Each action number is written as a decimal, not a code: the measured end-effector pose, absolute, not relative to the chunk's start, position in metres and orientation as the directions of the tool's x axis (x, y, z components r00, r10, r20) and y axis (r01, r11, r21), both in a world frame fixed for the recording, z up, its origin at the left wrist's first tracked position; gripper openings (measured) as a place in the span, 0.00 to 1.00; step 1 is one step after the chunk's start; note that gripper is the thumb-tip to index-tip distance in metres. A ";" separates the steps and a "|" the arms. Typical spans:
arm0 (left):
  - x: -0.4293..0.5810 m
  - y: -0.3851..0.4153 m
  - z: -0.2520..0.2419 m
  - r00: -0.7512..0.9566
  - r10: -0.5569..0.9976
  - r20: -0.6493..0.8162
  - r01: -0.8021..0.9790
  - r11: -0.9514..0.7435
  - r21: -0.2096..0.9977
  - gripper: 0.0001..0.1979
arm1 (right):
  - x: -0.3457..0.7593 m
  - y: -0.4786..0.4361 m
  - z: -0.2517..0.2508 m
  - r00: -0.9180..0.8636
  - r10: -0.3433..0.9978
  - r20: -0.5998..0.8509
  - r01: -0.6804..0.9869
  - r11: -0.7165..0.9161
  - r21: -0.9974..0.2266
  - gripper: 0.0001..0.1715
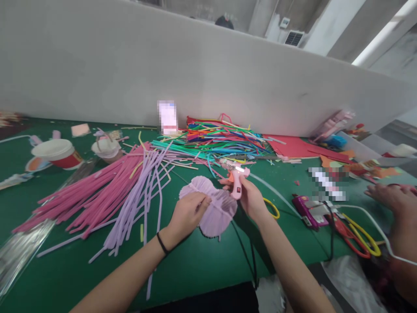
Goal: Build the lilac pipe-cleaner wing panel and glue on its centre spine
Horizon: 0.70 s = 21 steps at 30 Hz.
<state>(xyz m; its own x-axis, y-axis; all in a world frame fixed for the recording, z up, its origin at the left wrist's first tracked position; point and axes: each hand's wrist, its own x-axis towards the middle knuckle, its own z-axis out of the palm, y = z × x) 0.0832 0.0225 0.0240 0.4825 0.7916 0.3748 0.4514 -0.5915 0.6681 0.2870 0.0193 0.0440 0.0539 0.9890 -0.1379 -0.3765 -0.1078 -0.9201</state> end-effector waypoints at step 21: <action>0.084 0.022 0.021 0.590 0.683 0.431 0.423 -0.716 0.555 0.17 | 0.336 -0.008 0.104 0.483 0.832 0.274 0.825 -0.327 -0.460 0.35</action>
<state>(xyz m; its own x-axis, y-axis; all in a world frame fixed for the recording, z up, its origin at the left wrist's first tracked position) 0.0844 0.0217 0.0209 0.5897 0.6830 0.4310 0.4231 -0.7158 0.5554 0.3360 -0.0076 0.1038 0.4825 0.8321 0.2735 0.8253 -0.3274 -0.4600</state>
